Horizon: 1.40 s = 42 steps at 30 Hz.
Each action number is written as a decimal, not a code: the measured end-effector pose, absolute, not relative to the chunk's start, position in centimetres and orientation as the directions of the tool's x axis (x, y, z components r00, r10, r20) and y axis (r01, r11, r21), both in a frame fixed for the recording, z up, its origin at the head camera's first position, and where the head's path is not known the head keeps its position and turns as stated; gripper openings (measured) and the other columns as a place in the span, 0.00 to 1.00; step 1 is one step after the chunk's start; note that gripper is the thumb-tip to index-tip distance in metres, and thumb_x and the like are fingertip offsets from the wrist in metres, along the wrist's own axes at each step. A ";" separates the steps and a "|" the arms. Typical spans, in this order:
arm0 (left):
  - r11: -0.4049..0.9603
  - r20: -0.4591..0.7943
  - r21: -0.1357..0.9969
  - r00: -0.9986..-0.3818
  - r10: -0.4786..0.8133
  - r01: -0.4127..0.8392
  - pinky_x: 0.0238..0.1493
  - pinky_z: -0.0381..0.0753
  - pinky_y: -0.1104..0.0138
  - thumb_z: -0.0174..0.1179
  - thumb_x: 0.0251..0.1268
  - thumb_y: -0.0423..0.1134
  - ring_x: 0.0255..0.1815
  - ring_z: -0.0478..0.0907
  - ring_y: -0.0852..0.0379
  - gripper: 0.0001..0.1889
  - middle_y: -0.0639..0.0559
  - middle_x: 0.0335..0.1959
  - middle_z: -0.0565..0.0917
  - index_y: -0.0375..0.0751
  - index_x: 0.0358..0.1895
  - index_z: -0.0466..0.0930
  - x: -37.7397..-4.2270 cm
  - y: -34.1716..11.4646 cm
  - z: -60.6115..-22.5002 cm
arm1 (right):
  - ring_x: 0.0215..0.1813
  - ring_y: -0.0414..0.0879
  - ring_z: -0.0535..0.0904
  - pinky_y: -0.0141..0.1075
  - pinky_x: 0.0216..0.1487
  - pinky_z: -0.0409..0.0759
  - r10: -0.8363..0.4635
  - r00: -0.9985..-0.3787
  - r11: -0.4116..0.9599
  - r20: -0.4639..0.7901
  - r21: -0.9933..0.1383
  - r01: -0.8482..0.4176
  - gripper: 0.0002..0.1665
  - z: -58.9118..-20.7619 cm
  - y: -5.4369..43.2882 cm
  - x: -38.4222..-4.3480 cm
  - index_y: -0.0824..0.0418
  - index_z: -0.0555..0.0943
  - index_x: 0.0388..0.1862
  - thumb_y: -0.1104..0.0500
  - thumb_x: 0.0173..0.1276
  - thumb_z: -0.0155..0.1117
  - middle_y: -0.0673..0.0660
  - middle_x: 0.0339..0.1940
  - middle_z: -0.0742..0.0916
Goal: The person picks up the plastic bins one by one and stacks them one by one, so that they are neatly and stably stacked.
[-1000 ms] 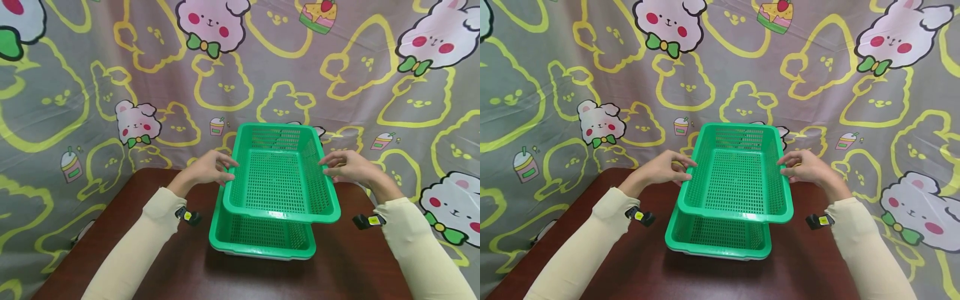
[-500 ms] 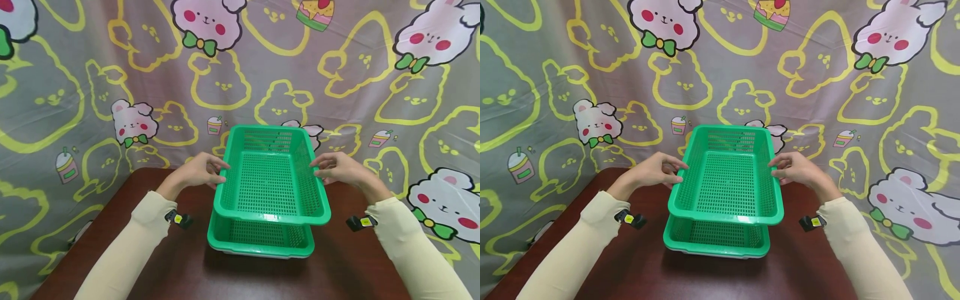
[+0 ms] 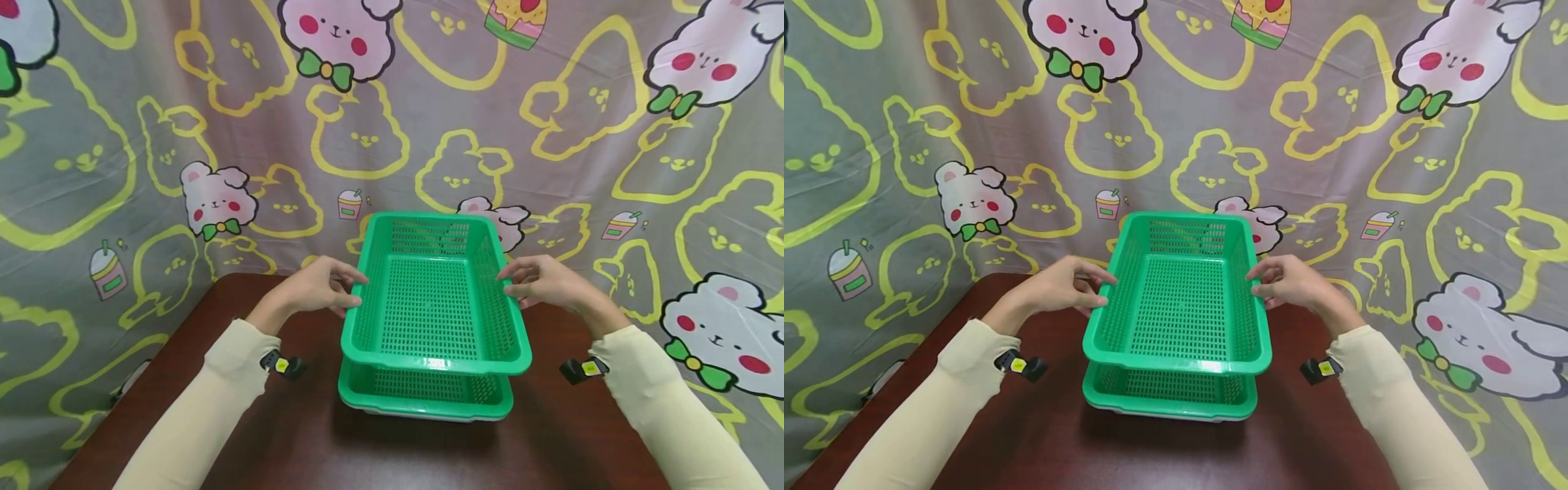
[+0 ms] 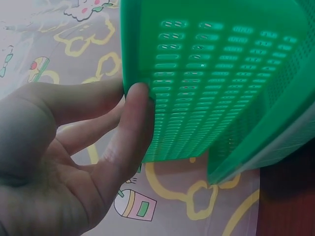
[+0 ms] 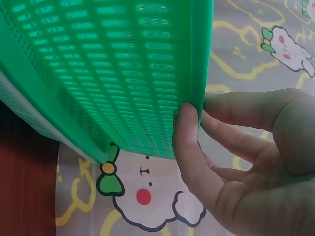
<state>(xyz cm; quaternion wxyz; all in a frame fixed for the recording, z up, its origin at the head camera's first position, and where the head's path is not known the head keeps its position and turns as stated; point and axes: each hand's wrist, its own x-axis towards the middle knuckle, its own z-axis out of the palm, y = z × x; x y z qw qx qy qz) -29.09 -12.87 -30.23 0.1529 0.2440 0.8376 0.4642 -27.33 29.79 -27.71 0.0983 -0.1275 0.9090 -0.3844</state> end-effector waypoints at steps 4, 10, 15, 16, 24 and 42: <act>0.445 -0.032 0.856 -0.833 0.553 0.262 0.42 0.92 0.57 0.69 0.67 0.32 0.38 0.88 0.53 0.24 0.31 0.57 0.75 0.32 0.66 0.79 -28.9 -13.1 -30.6 | 0.38 0.48 0.86 0.40 0.42 0.91 -0.308 -0.947 0.670 -0.094 -0.728 -0.146 0.22 -28.0 29.5 -27.2 0.69 0.79 0.63 0.62 0.74 0.66 0.64 0.44 0.85; 0.456 -0.033 0.847 -0.829 0.558 0.273 0.42 0.92 0.57 0.69 0.67 0.33 0.37 0.89 0.53 0.24 0.32 0.54 0.78 0.32 0.65 0.80 -28.8 -13.5 -31.2 | 0.36 0.48 0.86 0.39 0.42 0.91 -0.324 -0.941 0.661 -0.104 -0.736 -0.146 0.22 -28.6 29.3 -27.1 0.69 0.79 0.62 0.62 0.73 0.67 0.63 0.42 0.85; 0.470 -0.037 0.839 -0.833 0.553 0.275 0.41 0.92 0.58 0.69 0.67 0.33 0.37 0.89 0.53 0.24 0.33 0.53 0.79 0.32 0.65 0.80 -28.6 -13.6 -31.4 | 0.36 0.49 0.86 0.40 0.42 0.91 -0.335 -0.936 0.647 -0.113 -0.750 -0.141 0.22 -29.0 29.3 -27.1 0.70 0.78 0.62 0.63 0.73 0.67 0.63 0.43 0.85; 0.470 -0.039 0.839 -0.832 0.553 0.274 0.41 0.92 0.58 0.69 0.67 0.33 0.37 0.89 0.53 0.24 0.33 0.54 0.78 0.32 0.65 0.80 -28.5 -13.6 -31.5 | 0.36 0.49 0.85 0.40 0.42 0.91 -0.336 -0.935 0.645 -0.115 -0.752 -0.139 0.22 -29.1 29.2 -27.1 0.70 0.78 0.62 0.63 0.73 0.67 0.63 0.42 0.84; 0.477 -0.050 0.838 -0.834 0.549 0.264 0.44 0.92 0.55 0.70 0.67 0.34 0.37 0.90 0.52 0.23 0.33 0.54 0.80 0.32 0.64 0.80 -28.3 -13.7 -32.0 | 0.34 0.49 0.84 0.39 0.41 0.90 -0.343 -0.930 0.639 -0.132 -0.758 -0.128 0.21 -29.7 29.2 -27.1 0.70 0.78 0.62 0.63 0.74 0.66 0.59 0.35 0.83; 0.450 -0.052 0.854 -0.818 0.574 0.261 0.43 0.92 0.53 0.69 0.66 0.32 0.37 0.90 0.53 0.23 0.29 0.62 0.77 0.30 0.64 0.80 -28.4 -13.9 -33.3 | 0.33 0.49 0.83 0.40 0.41 0.90 -0.342 -0.925 0.650 -0.167 -0.752 -0.105 0.20 -30.6 28.9 -27.3 0.71 0.79 0.60 0.63 0.73 0.67 0.57 0.31 0.83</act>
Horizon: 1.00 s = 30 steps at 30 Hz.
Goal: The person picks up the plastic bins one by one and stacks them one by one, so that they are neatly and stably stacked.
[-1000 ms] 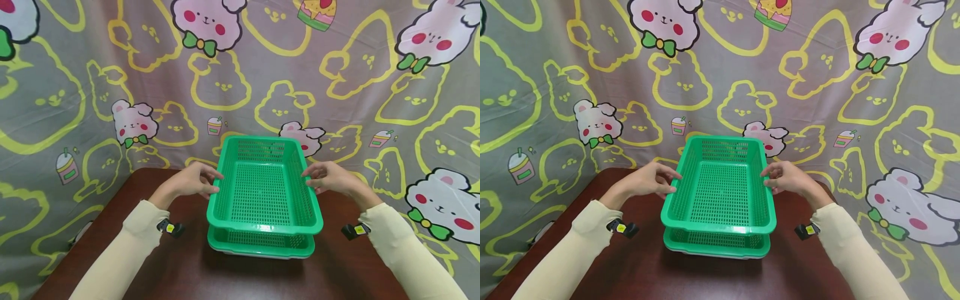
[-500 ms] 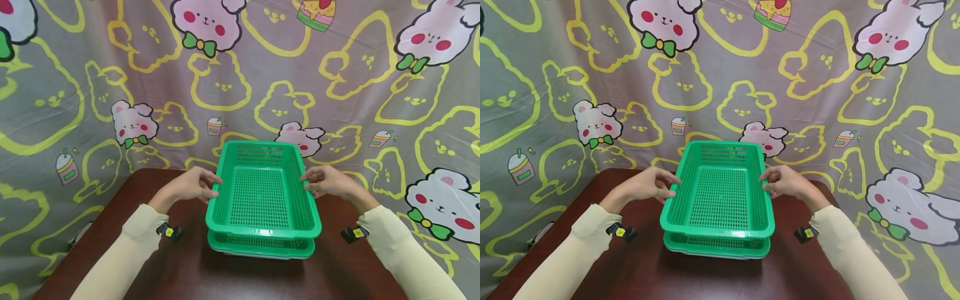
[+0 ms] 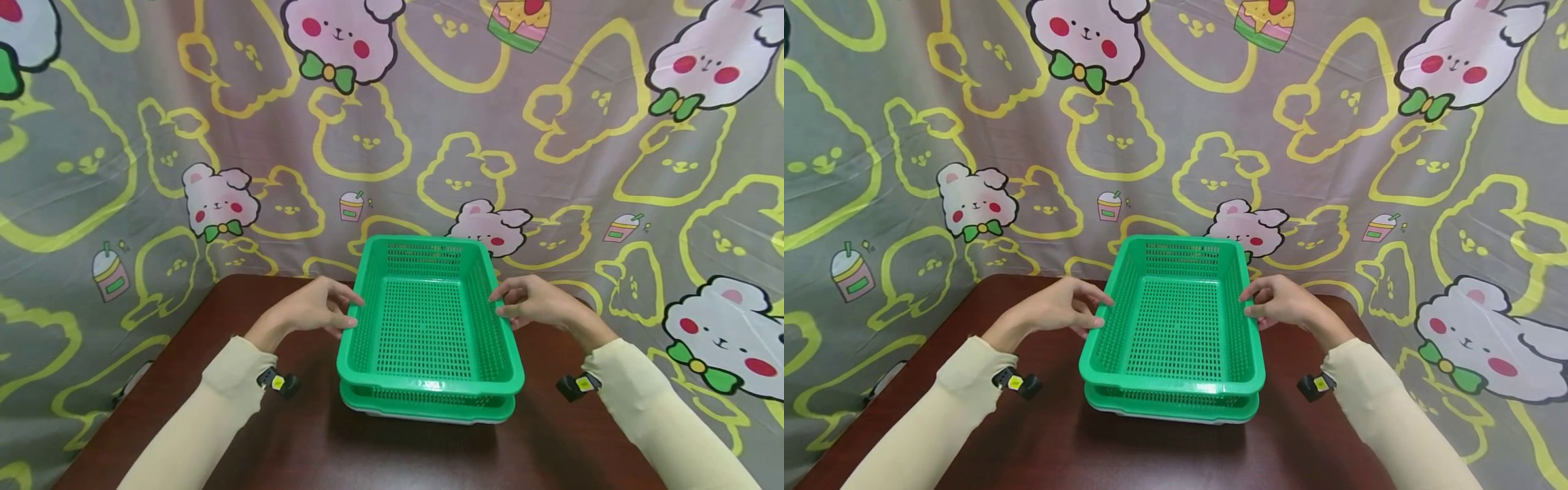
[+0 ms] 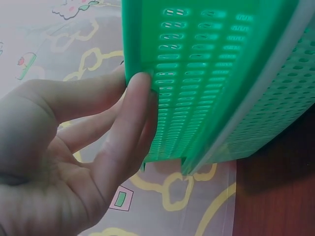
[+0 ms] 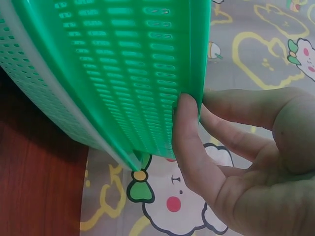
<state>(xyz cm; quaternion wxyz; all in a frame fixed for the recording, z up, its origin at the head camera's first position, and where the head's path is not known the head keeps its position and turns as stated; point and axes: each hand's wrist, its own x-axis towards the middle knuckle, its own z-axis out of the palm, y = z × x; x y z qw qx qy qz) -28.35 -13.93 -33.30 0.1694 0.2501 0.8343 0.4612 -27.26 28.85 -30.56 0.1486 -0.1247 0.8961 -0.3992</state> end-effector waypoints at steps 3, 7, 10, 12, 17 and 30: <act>0.451 -0.053 0.852 -0.813 0.580 0.266 0.42 0.92 0.56 0.70 0.66 0.32 0.37 0.90 0.53 0.23 0.30 0.58 0.80 0.30 0.63 0.80 -28.3 -13.9 -33.5 | 0.33 0.48 0.83 0.40 0.41 0.90 -0.345 -0.923 0.657 -0.170 -0.746 -0.108 0.20 -30.7 28.9 -27.2 0.71 0.79 0.60 0.63 0.73 0.67 0.57 0.32 0.83; 0.450 -0.056 0.853 -0.811 0.583 0.264 0.41 0.92 0.57 0.70 0.66 0.32 0.37 0.90 0.53 0.23 0.32 0.55 0.82 0.29 0.62 0.80 -28.2 -13.8 -33.6 | 0.32 0.48 0.84 0.41 0.42 0.91 -0.350 -0.919 0.658 -0.183 -0.746 -0.102 0.20 -30.9 29.0 -27.2 0.72 0.78 0.59 0.63 0.73 0.67 0.57 0.31 0.84; 0.449 -0.059 0.854 -0.809 0.584 0.262 0.41 0.92 0.54 0.70 0.65 0.31 0.35 0.90 0.53 0.23 0.33 0.53 0.82 0.28 0.62 0.80 -28.2 -13.7 -33.8 | 0.32 0.48 0.84 0.43 0.43 0.91 -0.353 -0.915 0.656 -0.193 -0.749 -0.095 0.20 -31.1 29.1 -27.2 0.72 0.78 0.60 0.63 0.73 0.66 0.57 0.30 0.84; 0.449 -0.061 0.855 -0.810 0.584 0.259 0.41 0.92 0.53 0.70 0.65 0.31 0.34 0.89 0.54 0.23 0.33 0.53 0.81 0.29 0.62 0.81 -28.2 -13.7 -33.9 | 0.33 0.48 0.84 0.43 0.43 0.91 -0.354 -0.914 0.654 -0.198 -0.751 -0.090 0.20 -31.3 29.1 -27.2 0.72 0.78 0.60 0.64 0.73 0.66 0.57 0.30 0.84; 0.452 -0.073 0.858 -0.812 0.579 0.245 0.39 0.92 0.54 0.70 0.65 0.31 0.33 0.89 0.53 0.22 0.34 0.52 0.82 0.30 0.61 0.81 -28.3 -13.5 -34.3 | 0.33 0.48 0.84 0.41 0.42 0.91 -0.353 -0.913 0.648 -0.204 -0.757 -0.082 0.20 -31.9 29.1 -27.4 0.73 0.78 0.60 0.64 0.73 0.66 0.58 0.32 0.84; 0.450 -0.065 0.857 -0.813 0.579 0.252 0.40 0.92 0.51 0.70 0.64 0.29 0.38 0.88 0.52 0.22 0.33 0.48 0.82 0.27 0.61 0.81 -28.7 -13.3 -35.2 | 0.32 0.48 0.83 0.46 0.44 0.91 -0.360 -0.911 0.658 -0.200 -0.747 -0.096 0.18 -33.2 29.1 -27.7 0.72 0.79 0.58 0.65 0.73 0.66 0.58 0.30 0.82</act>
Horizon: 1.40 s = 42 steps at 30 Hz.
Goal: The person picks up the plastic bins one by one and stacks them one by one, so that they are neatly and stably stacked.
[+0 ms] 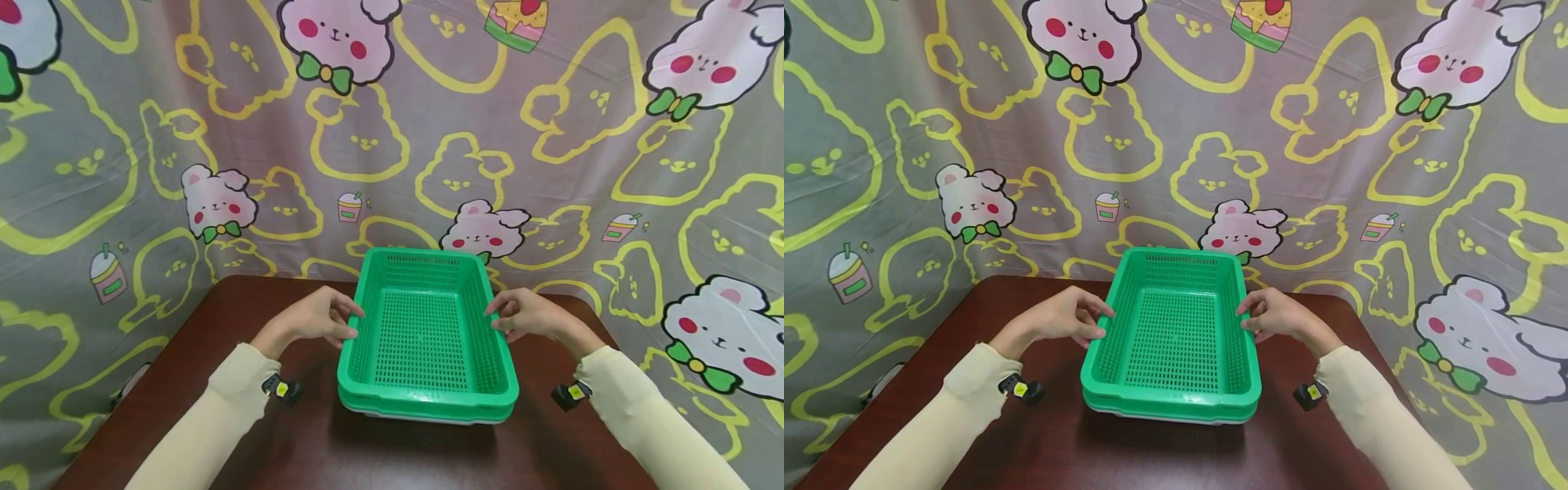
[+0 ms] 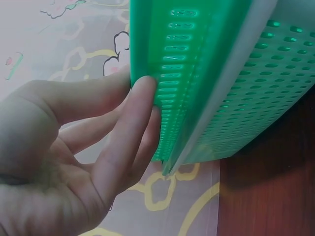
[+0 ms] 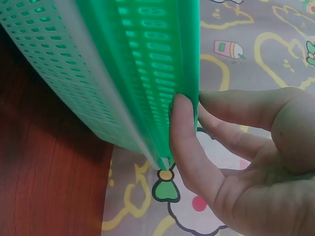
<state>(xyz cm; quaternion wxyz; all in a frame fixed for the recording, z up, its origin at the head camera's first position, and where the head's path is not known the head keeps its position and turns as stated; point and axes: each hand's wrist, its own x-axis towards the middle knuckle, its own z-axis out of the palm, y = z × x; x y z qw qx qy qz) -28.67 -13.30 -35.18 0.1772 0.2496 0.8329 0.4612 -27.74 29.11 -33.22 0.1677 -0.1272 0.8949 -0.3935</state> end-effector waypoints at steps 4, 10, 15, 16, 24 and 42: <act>0.453 -0.072 0.857 -0.812 0.579 0.247 0.41 0.91 0.50 0.71 0.63 0.29 0.39 0.87 0.53 0.22 0.34 0.48 0.83 0.27 0.60 0.81 -28.7 -13.2 -35.3 | 0.31 0.47 0.83 0.44 0.42 0.91 -0.364 -0.909 0.661 -0.203 -0.744 -0.099 0.17 -33.5 29.1 -27.8 0.72 0.79 0.57 0.65 0.73 0.66 0.57 0.28 0.82; 0.454 -0.078 0.857 -0.811 0.580 0.243 0.41 0.92 0.50 0.71 0.63 0.28 0.37 0.87 0.53 0.22 0.36 0.46 0.84 0.27 0.60 0.82 -28.6 -13.1 -35.3 | 0.31 0.47 0.83 0.46 0.42 0.91 -0.350 -0.911 0.670 -0.217 -0.738 -0.081 0.17 -33.8 29.0 -27.8 0.71 0.79 0.56 0.65 0.73 0.67 0.58 0.30 0.83; 0.465 -0.084 0.851 -0.811 0.578 0.243 0.38 0.92 0.54 0.71 0.63 0.29 0.37 0.87 0.53 0.21 0.37 0.44 0.85 0.27 0.59 0.82 -28.7 -13.1 -35.5 | 0.32 0.48 0.84 0.46 0.43 0.91 -0.339 -0.914 0.673 -0.222 -0.736 -0.071 0.17 -33.9 28.9 -27.6 0.71 0.79 0.56 0.64 0.72 0.68 0.59 0.32 0.83; 0.468 -0.086 0.850 -0.812 0.577 0.242 0.38 0.92 0.55 0.71 0.63 0.29 0.37 0.87 0.53 0.21 0.37 0.44 0.85 0.28 0.59 0.82 -28.7 -13.1 -35.6 | 0.32 0.48 0.84 0.45 0.42 0.91 -0.342 -0.914 0.674 -0.220 -0.735 -0.075 0.17 -33.9 28.9 -27.6 0.71 0.79 0.56 0.64 0.72 0.67 0.59 0.32 0.83; 0.487 -0.095 0.839 -0.817 0.568 0.241 0.37 0.92 0.58 0.72 0.62 0.30 0.35 0.85 0.54 0.21 0.36 0.47 0.81 0.29 0.59 0.83 -28.6 -13.1 -35.7 | 0.33 0.48 0.84 0.45 0.42 0.91 -0.345 -0.913 0.667 -0.216 -0.741 -0.077 0.16 -34.2 28.9 -27.5 0.71 0.80 0.55 0.65 0.72 0.67 0.61 0.34 0.83; 0.517 -0.121 0.817 -0.802 0.586 0.255 0.41 0.92 0.57 0.73 0.61 0.30 0.33 0.86 0.55 0.22 0.40 0.41 0.84 0.28 0.58 0.83 -28.9 -13.2 -36.0 | 0.32 0.48 0.85 0.46 0.42 0.91 -0.388 -0.899 0.649 -0.203 -0.753 -0.110 0.16 -35.1 28.8 -27.7 0.72 0.79 0.55 0.65 0.72 0.66 0.62 0.35 0.85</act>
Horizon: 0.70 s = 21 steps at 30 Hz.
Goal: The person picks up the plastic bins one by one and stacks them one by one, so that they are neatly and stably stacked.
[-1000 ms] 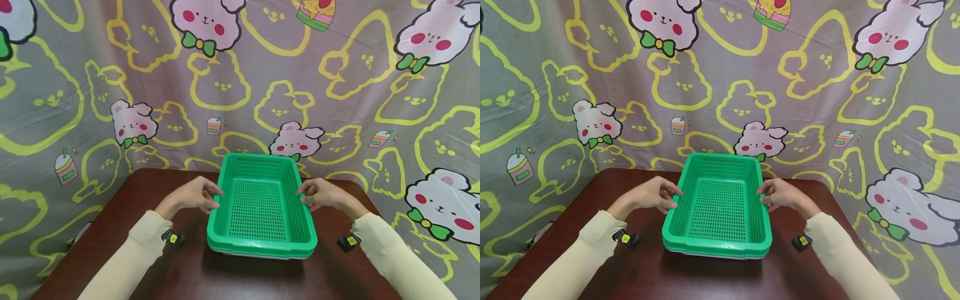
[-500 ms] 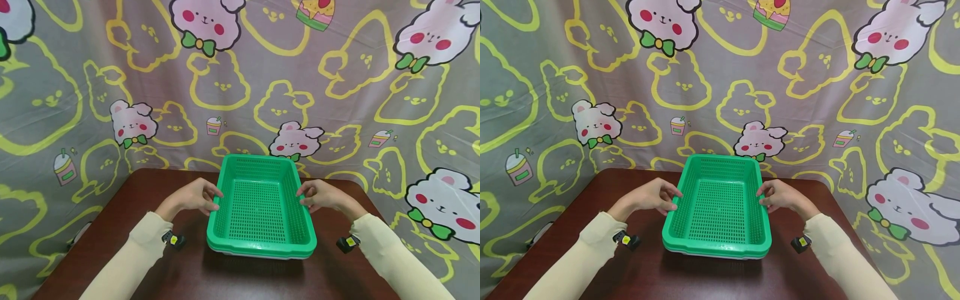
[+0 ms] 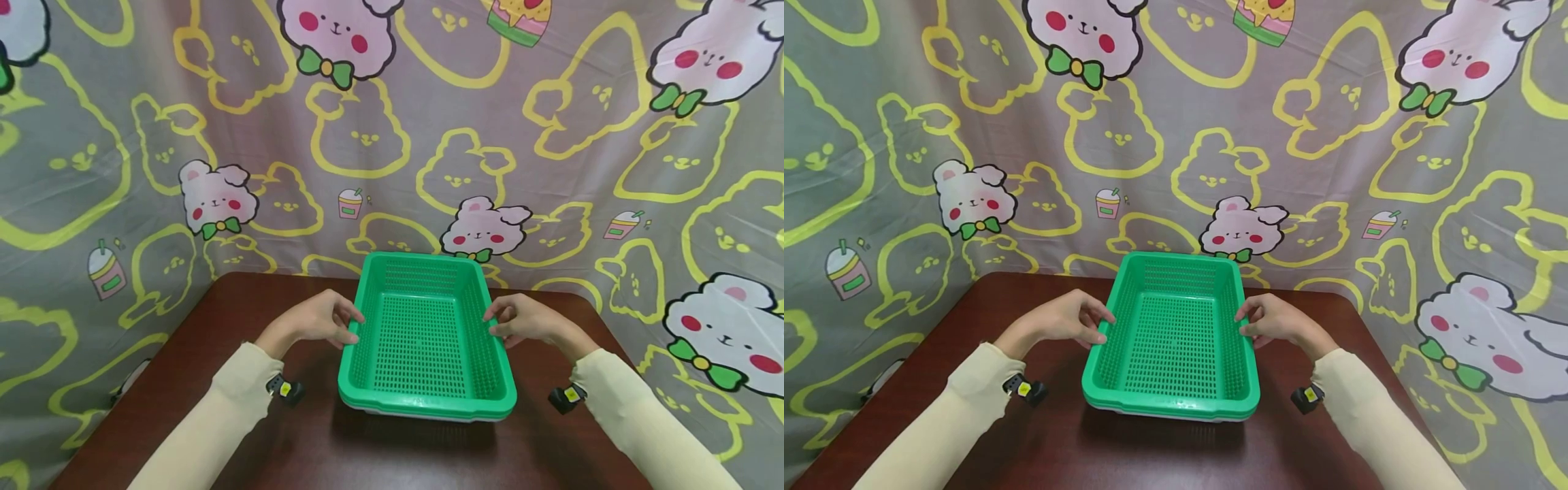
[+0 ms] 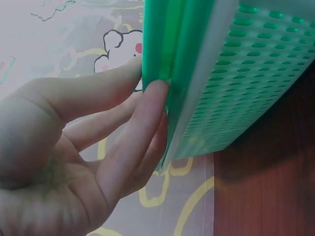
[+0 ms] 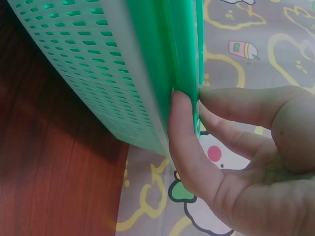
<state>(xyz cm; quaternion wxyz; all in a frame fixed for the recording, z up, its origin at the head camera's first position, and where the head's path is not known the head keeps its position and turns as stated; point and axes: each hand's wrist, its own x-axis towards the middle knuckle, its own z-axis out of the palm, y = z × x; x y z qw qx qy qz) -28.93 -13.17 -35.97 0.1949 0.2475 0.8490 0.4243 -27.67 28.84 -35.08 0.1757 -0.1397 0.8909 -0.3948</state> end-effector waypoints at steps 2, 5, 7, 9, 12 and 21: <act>0.517 -0.125 0.818 -0.799 0.588 0.252 0.41 0.92 0.57 0.73 0.61 0.30 0.34 0.86 0.55 0.22 0.39 0.44 0.84 0.28 0.59 0.83 -28.9 -13.2 -36.0 | 0.32 0.48 0.86 0.46 0.42 0.91 -0.389 -0.897 0.648 -0.211 -0.755 -0.103 0.16 -35.1 28.9 -27.7 0.72 0.79 0.55 0.65 0.72 0.66 0.62 0.34 0.85; 0.518 -0.127 0.816 -0.797 0.591 0.254 0.41 0.92 0.57 0.73 0.61 0.30 0.34 0.86 0.55 0.22 0.38 0.45 0.84 0.28 0.59 0.83 -28.9 -13.2 -36.1 | 0.33 0.48 0.86 0.46 0.42 0.91 -0.386 -0.895 0.648 -0.223 -0.756 -0.092 0.16 -35.2 28.8 -27.8 0.72 0.79 0.55 0.65 0.72 0.67 0.61 0.34 0.84; 0.521 -0.125 0.814 -0.797 0.591 0.258 0.41 0.92 0.57 0.73 0.61 0.30 0.34 0.87 0.55 0.21 0.38 0.45 0.85 0.28 0.58 0.84 -28.9 -13.2 -36.1 | 0.32 0.47 0.86 0.45 0.42 0.91 -0.382 -0.895 0.649 -0.228 -0.756 -0.084 0.16 -35.2 28.8 -27.9 0.72 0.79 0.55 0.65 0.72 0.67 0.60 0.33 0.84; 0.523 -0.125 0.811 -0.797 0.591 0.262 0.40 0.92 0.59 0.73 0.62 0.30 0.33 0.87 0.55 0.21 0.39 0.43 0.85 0.29 0.58 0.84 -28.9 -13.2 -36.1 | 0.32 0.47 0.86 0.45 0.42 0.92 -0.374 -0.898 0.652 -0.232 -0.754 -0.077 0.16 -35.1 28.8 -27.9 0.71 0.79 0.54 0.65 0.72 0.67 0.60 0.33 0.84; 0.525 -0.128 0.810 -0.796 0.591 0.260 0.39 0.92 0.59 0.72 0.62 0.30 0.32 0.87 0.56 0.21 0.40 0.41 0.85 0.29 0.58 0.84 -28.8 -13.1 -36.1 | 0.32 0.47 0.86 0.45 0.42 0.92 -0.373 -0.898 0.665 -0.233 -0.742 -0.084 0.15 -35.1 28.8 -27.8 0.71 0.80 0.54 0.65 0.72 0.67 0.60 0.33 0.85; 0.527 -0.115 0.806 -0.801 0.588 0.270 0.40 0.92 0.59 0.72 0.63 0.31 0.32 0.86 0.55 0.20 0.41 0.39 0.83 0.28 0.58 0.84 -28.6 -13.0 -36.2 | 0.32 0.48 0.84 0.42 0.38 0.89 -0.370 -0.900 0.709 -0.229 -0.696 -0.114 0.14 -35.2 28.9 -27.9 0.68 0.81 0.52 0.62 0.71 0.69 0.57 0.29 0.85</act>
